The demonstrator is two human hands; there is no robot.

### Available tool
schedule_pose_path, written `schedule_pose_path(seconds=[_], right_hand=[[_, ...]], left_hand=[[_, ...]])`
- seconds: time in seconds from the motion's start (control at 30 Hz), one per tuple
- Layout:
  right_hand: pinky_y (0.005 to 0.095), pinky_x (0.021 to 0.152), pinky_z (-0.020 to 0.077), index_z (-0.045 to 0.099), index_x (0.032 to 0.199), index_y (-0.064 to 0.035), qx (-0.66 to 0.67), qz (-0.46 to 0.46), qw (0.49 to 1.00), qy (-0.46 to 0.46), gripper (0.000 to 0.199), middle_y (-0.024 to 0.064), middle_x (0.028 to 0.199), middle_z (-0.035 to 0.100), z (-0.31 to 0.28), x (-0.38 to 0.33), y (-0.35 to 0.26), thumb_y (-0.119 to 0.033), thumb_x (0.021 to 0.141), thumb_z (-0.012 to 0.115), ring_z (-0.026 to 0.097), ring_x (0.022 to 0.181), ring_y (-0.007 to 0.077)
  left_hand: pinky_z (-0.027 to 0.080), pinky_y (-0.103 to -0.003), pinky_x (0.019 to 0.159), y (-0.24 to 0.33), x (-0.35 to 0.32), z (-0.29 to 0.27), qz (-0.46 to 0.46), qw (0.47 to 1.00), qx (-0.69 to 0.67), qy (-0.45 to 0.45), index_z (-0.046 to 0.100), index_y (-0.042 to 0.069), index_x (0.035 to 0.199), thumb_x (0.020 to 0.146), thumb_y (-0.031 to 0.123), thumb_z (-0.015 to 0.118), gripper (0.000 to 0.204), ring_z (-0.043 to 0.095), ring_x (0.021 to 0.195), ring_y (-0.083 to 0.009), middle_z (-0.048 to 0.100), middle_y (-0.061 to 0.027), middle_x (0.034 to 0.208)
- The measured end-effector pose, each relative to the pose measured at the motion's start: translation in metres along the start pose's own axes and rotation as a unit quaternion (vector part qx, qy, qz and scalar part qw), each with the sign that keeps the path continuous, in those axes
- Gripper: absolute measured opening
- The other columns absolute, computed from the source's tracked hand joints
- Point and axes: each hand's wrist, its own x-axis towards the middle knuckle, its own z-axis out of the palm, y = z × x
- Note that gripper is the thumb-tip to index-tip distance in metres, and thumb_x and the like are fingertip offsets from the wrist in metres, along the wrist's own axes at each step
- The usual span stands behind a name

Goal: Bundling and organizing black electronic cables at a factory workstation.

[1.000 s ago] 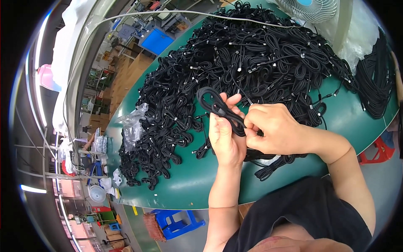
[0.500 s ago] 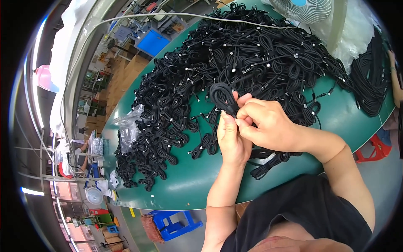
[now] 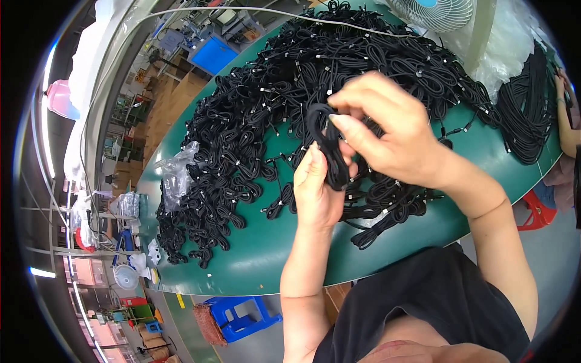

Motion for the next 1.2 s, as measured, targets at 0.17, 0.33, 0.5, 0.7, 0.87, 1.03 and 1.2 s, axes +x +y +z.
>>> schedule_pose_path(seconds=[0.17, 0.33, 0.5, 0.7, 0.87, 1.03, 1.2], right_hand=[[0.0351, 0.077, 0.0436, 0.057, 0.107, -0.0013, 0.061, -0.042, 0.937, -0.341, 0.036, 0.0136, 0.101, 0.060, -0.025, 0.007, 0.015, -0.030, 0.085, 0.057, 0.057, 0.090, 0.0270], [0.0328, 0.067, 0.0487, 0.054, 0.107, 0.0016, 0.142, 0.118, 0.851, -0.493, 0.039, 0.0170, 0.086, 0.062, -0.033, -0.014, 0.008, -0.028, 0.082, 0.061, 0.062, 0.078, 0.0256], [0.0298, 0.052, 0.0390, 0.053, 0.100, 0.0050, -0.087, -0.231, 0.947, -0.205, 0.043, 0.0076, 0.078, 0.048, -0.030, -0.056, -0.013, -0.017, 0.066, 0.066, 0.048, 0.063, 0.0198], [0.0307, 0.053, 0.0438, 0.055, 0.095, 0.0040, -0.040, -0.079, 0.953, -0.290, 0.033, 0.0084, 0.080, 0.049, -0.035, -0.068, -0.018, -0.008, 0.065, 0.062, 0.052, 0.064, 0.0227], [0.0306, 0.048, 0.0461, 0.054, 0.084, 0.0019, -0.052, -0.063, 0.931, -0.356, 0.022, 0.0090, 0.075, 0.044, -0.044, -0.079, -0.013, -0.003, 0.063, 0.058, 0.053, 0.063, 0.0225], [0.0278, 0.041, 0.0436, 0.052, 0.075, 0.0007, -0.149, -0.126, 0.933, -0.303, 0.015, 0.0071, 0.073, 0.045, -0.035, -0.082, -0.018, -0.007, 0.062, 0.056, 0.051, 0.061, 0.0181], [0.0269, 0.042, 0.0426, 0.051, 0.073, -0.0007, -0.148, -0.099, 0.912, -0.370, 0.015, 0.0063, 0.068, 0.045, -0.045, -0.078, -0.009, -0.009, 0.062, 0.057, 0.050, 0.057, 0.0171]], left_hand=[[0.036, -0.018, 0.045, 0.023, -0.025, -0.010, -0.131, 0.972, 0.123, -0.150, 0.049, -0.003, 0.111, 0.092, 0.025, 0.047, 0.034, 0.051, 0.059, -0.0098, 0.057, -0.0094, 0.080], [0.042, -0.020, 0.047, 0.019, -0.035, -0.024, -0.057, 0.983, 0.149, -0.089, 0.045, -0.006, 0.112, 0.079, 0.028, 0.068, 0.053, 0.055, 0.067, -0.0132, 0.058, -0.0158, 0.097], [0.048, -0.033, 0.079, -0.011, -0.050, -0.011, 0.002, 0.996, -0.083, -0.018, 0.036, -0.003, 0.127, 0.074, 0.024, 0.072, 0.069, 0.057, 0.094, -0.0224, 0.052, -0.0176, 0.113], [0.044, -0.033, 0.086, -0.032, -0.069, -0.009, 0.032, 0.999, -0.033, 0.009, 0.048, -0.003, 0.112, 0.079, 0.016, 0.067, 0.042, 0.052, 0.100, -0.0221, 0.048, -0.0154, 0.113], [0.047, -0.031, 0.083, -0.045, -0.078, -0.013, 0.029, 1.000, 0.007, 0.009, 0.050, -0.004, 0.110, 0.076, 0.013, 0.070, 0.043, 0.055, 0.097, -0.0204, 0.051, -0.0136, 0.111], [0.046, -0.033, 0.083, -0.049, -0.080, -0.006, -0.038, 0.999, -0.001, 0.028, 0.050, -0.002, 0.111, 0.075, 0.018, 0.072, 0.046, 0.056, 0.096, -0.0207, 0.056, -0.0120, 0.108], [0.047, -0.033, 0.083, -0.049, -0.074, -0.013, -0.001, 0.997, -0.037, 0.065, 0.049, -0.003, 0.112, 0.078, 0.008, 0.066, 0.039, 0.057, 0.094, -0.0188, 0.056, -0.0150, 0.107]])
